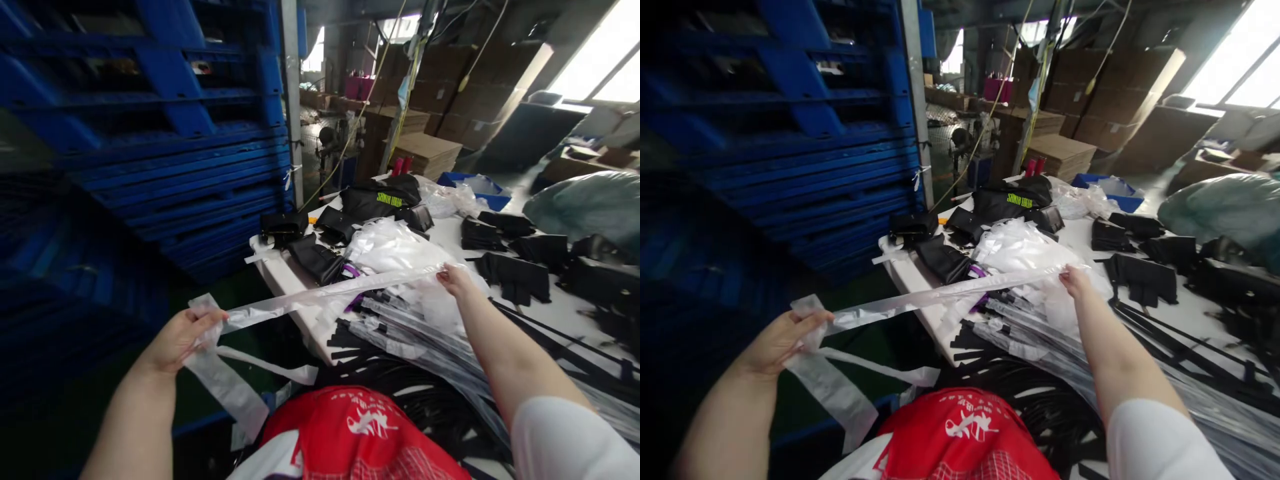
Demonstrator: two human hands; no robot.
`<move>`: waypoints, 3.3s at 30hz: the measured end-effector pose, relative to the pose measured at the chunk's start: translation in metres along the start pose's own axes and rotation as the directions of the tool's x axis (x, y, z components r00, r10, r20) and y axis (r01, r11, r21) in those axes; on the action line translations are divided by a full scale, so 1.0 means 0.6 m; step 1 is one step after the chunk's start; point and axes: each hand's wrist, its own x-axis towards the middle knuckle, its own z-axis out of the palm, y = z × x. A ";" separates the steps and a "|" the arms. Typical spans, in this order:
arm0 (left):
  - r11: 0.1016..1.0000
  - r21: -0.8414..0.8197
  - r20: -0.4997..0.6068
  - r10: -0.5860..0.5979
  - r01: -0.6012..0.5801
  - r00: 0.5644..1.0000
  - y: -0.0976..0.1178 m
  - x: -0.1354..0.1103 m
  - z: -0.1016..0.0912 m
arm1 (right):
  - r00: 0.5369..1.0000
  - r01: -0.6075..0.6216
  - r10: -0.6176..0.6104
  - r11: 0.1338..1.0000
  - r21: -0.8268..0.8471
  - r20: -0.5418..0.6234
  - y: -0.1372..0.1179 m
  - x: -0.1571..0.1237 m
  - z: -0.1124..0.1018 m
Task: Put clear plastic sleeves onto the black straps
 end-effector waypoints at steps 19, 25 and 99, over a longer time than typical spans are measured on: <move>0.649 0.436 0.593 0.314 -0.623 0.742 -0.106 0.031 0.179 | 0.796 0.113 0.070 0.958 -0.262 0.601 0.116 -0.307 0.257; 0.701 0.356 0.673 0.267 -0.618 0.690 -0.148 0.002 0.305 | 0.704 0.246 -0.011 0.942 -0.230 0.710 0.110 -0.380 0.256; 0.527 0.261 0.920 0.118 -0.809 0.373 -0.196 0.020 0.372 | 0.720 -0.649 0.602 0.406 -0.643 -0.347 0.374 -0.509 -0.169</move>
